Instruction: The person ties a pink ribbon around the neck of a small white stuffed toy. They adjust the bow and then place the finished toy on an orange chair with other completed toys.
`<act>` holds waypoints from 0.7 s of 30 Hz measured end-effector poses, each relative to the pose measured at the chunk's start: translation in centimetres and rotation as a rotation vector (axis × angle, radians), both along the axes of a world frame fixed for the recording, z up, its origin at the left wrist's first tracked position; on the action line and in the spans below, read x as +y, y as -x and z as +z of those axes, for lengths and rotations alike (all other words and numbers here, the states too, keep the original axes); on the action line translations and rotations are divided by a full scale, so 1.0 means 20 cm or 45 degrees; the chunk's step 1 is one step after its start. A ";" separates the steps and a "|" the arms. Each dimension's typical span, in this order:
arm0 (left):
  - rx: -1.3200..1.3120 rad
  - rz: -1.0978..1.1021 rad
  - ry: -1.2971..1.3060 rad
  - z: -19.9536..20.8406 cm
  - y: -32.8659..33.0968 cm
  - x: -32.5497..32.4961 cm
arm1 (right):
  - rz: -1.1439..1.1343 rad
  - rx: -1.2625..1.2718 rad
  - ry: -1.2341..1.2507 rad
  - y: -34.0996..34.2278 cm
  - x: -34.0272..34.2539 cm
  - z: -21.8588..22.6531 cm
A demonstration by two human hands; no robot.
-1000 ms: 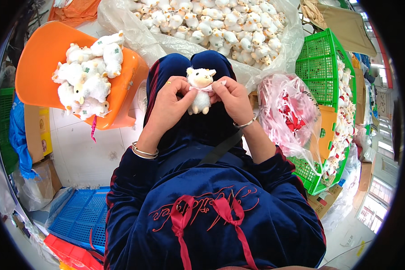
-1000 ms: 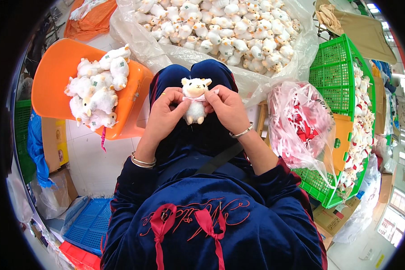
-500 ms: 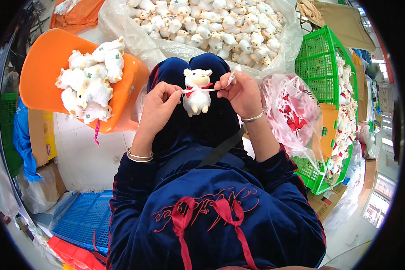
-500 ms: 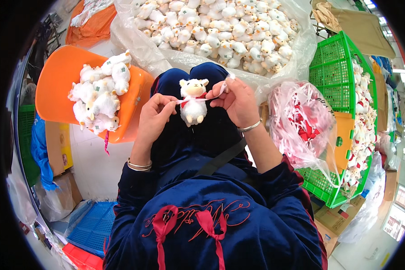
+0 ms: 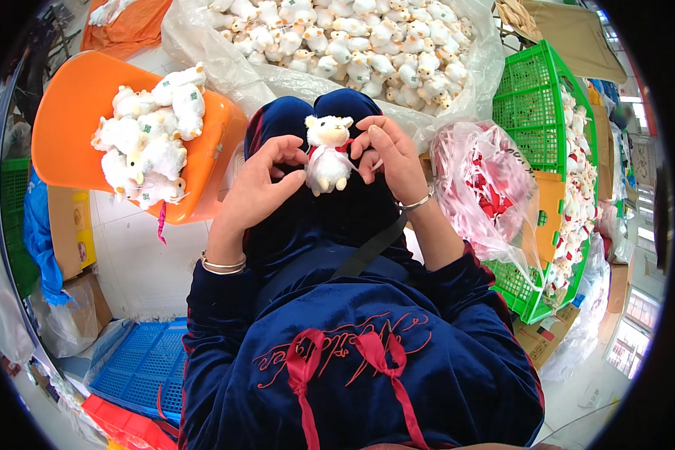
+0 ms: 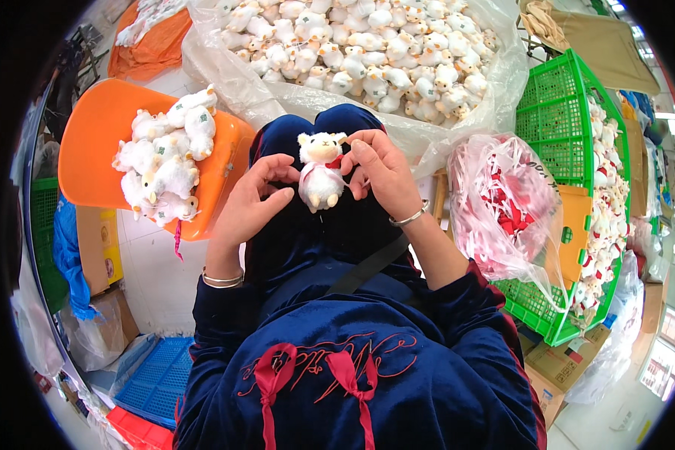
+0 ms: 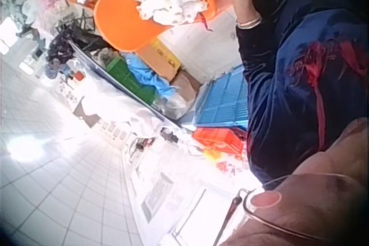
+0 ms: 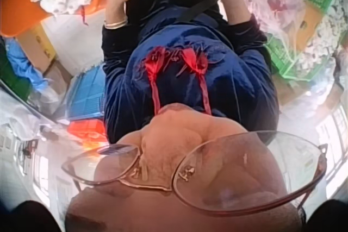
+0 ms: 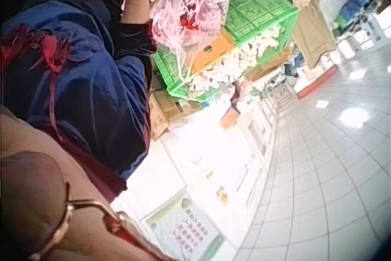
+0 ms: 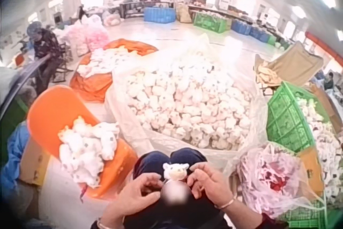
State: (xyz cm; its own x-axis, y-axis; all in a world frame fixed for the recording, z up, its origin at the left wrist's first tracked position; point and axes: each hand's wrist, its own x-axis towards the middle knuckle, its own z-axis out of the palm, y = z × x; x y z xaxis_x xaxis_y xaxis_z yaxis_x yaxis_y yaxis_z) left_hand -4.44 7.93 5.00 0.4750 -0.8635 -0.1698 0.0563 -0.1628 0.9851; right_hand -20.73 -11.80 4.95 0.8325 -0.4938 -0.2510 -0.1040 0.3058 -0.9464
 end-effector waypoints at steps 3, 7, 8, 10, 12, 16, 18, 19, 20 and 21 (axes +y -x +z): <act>-0.094 0.069 -0.144 0.05 0.00 -0.05 | 0.054 0.003 0.037 0.00 0.00 0.01; -0.202 0.087 -0.120 0.04 0.05 -0.11 | 0.111 0.152 0.326 -0.01 0.02 0.01; -0.218 0.076 -0.158 0.05 0.06 -0.13 | 0.107 0.168 0.473 -0.02 0.04 0.01; -0.222 0.086 -0.195 0.05 0.06 -0.14 | 0.119 0.286 0.662 -0.02 0.05 0.07; -0.198 0.126 -0.192 0.03 0.06 -0.14 | 0.213 0.374 0.711 -0.01 0.04 0.11; -0.099 0.143 -0.123 0.01 0.06 -0.15 | 0.246 0.361 0.611 0.01 0.03 0.04; -0.006 0.187 -0.094 0.02 0.07 -0.15 | 0.306 0.396 0.461 0.01 0.02 0.07; -0.082 0.154 -0.057 0.03 0.08 -0.15 | 0.336 0.414 0.386 0.01 0.01 0.08; -0.157 0.117 -0.017 0.06 0.09 -0.15 | 0.331 0.326 0.329 0.01 0.00 0.06; -0.231 0.080 0.024 0.07 0.11 -0.16 | 0.326 0.238 0.273 0.01 -0.01 0.03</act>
State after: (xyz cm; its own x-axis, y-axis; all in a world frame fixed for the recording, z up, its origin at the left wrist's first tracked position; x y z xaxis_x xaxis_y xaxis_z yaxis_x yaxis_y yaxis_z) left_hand -6.57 4.73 6.38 0.5494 -0.8333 -0.0610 -0.1129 -0.1463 0.9828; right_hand -20.92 -12.08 5.52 0.8855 -0.3336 -0.3234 -0.3279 0.0444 -0.9437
